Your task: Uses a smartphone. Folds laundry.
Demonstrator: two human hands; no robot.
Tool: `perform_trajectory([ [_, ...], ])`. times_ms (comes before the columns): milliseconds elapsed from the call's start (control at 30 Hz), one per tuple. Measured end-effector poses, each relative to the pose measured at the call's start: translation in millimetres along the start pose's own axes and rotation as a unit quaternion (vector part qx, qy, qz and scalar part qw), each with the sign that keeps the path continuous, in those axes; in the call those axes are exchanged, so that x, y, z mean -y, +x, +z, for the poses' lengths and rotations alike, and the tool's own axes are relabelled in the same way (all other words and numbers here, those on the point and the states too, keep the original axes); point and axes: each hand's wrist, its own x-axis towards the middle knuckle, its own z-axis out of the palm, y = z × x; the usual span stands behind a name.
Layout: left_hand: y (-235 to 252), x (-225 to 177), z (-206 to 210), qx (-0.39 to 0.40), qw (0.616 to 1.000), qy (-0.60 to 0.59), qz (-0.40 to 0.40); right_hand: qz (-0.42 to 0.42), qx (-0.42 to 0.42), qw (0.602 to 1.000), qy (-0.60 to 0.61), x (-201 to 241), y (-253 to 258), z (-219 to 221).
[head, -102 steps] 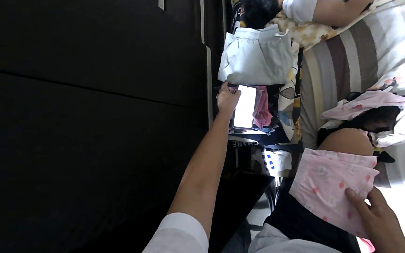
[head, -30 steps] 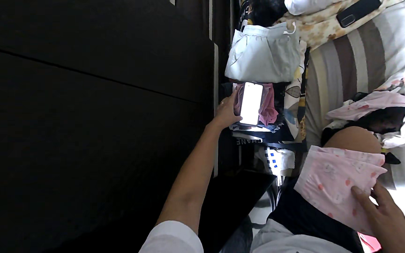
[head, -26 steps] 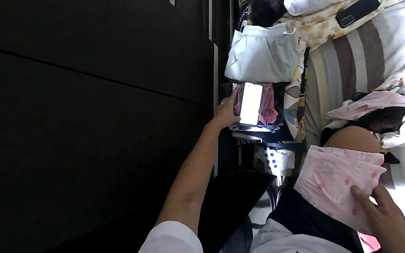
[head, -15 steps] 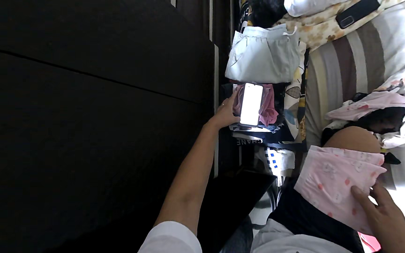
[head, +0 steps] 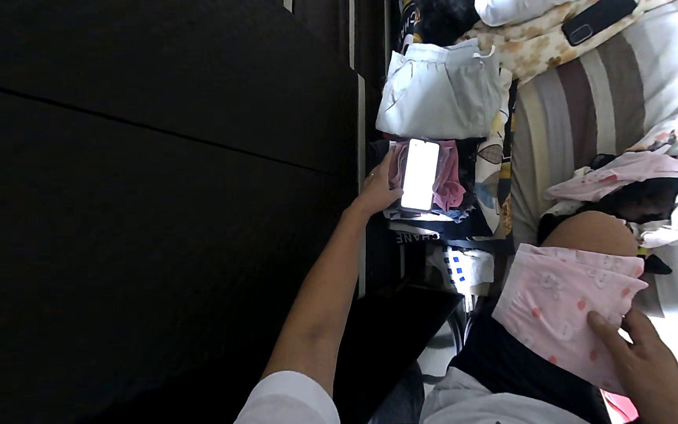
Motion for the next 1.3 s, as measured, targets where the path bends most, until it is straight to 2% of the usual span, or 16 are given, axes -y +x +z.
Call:
perform_trajectory([
  [300,4.7,-26.2,5.5,-0.057,0.994,0.015,-0.089,0.005,-0.001,1.000,0.003,0.4,1.8,0.9],
  [467,5.8,-28.2,7.9,-0.060,0.994,0.025,-0.089,0.001,0.000,1.000,-0.003,-0.6,1.5,0.2],
  [700,0.7,-1.0,-0.3,0.012,1.000,0.010,-0.019,0.000,-0.002,1.000,-0.005,-0.7,0.7,0.6],
  [933,0.9,0.1,-1.2,0.026,0.999,0.032,-0.010,0.005,-0.002,1.000,0.001,-1.4,-0.5,0.4],
  [1067,-1.5,0.9,-4.1,0.027,1.000,0.001,-0.001,0.001,0.000,1.000,-0.011,-0.2,-0.7,0.7],
  [1167,-4.5,-7.7,-5.7,0.005,0.999,-0.030,-0.011,0.003,0.001,1.000,-0.006,0.1,0.0,1.4],
  [1300,2.6,-20.8,-3.6,-0.021,0.996,-0.047,-0.074,0.003,0.001,1.000,-0.005,-0.1,-0.1,0.8],
])
